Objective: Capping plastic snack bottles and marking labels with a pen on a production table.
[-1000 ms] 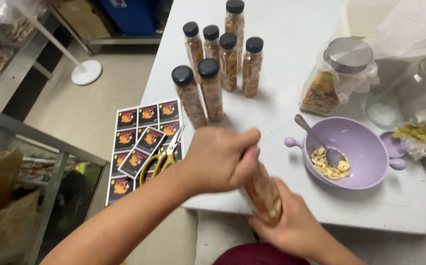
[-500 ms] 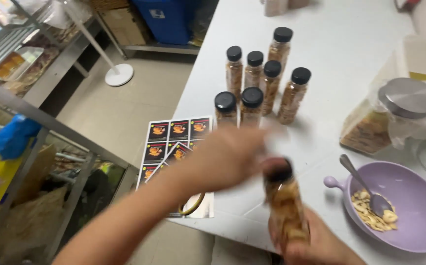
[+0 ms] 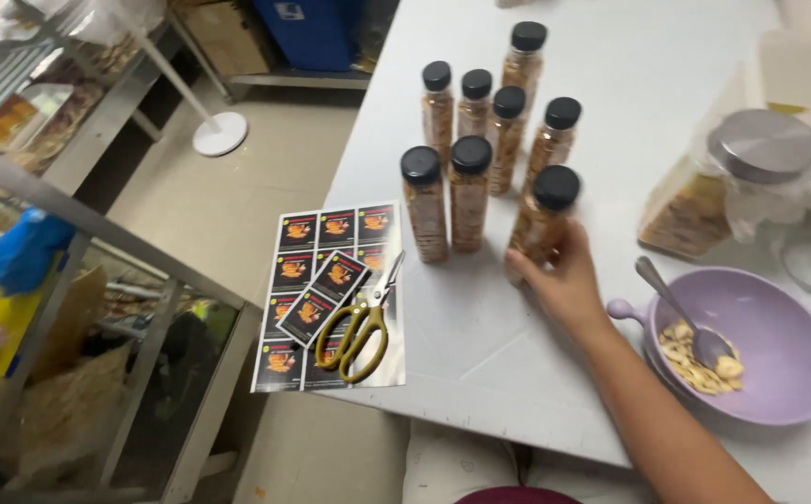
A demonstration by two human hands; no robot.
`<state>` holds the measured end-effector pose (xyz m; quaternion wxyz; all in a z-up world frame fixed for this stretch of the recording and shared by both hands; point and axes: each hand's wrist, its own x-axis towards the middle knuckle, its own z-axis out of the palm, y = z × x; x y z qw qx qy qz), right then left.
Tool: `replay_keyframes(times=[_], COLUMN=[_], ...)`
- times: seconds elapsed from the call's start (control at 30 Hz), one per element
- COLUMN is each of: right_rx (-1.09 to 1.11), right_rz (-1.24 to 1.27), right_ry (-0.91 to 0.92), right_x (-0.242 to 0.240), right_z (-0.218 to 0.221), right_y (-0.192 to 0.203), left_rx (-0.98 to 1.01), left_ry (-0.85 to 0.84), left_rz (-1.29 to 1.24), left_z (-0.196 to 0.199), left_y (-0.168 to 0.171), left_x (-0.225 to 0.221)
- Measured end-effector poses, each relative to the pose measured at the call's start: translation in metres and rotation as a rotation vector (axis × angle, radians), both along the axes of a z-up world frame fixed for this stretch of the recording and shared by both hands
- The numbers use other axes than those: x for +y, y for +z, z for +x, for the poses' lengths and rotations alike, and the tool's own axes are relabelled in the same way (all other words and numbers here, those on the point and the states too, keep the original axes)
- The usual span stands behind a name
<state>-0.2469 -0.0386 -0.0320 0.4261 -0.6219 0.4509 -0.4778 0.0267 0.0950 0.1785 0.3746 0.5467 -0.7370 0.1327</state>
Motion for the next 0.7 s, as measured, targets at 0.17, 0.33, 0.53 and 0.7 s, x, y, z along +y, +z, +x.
replay_keyframes(times=[0.17,0.33,0.53,0.7], right_rx=[-0.038,-0.013,0.064,0.412], right_rz=[-0.051,-0.036,-0.461,-0.415], right_ry=[0.076,0.054,-0.064,0.083], right_x=[-0.02,-0.011,-0.06,-0.177], right_z=[0.015,0.012,-0.001,0.032], right_y=[-0.005,0.025,0.135,0.178], left_rx=[0.047,0.099,0.403,0.582], left_ry=[-0.056,-0.092,-0.299,-0.317], left_rz=[-0.111,-0.221,0.0,0.158], left_z=[-0.027,-0.042,-0.081,-0.098], left_y=[-0.019,-0.041,-0.121,-0.153], left_x=[0.009,0.017,0.019,0.038])
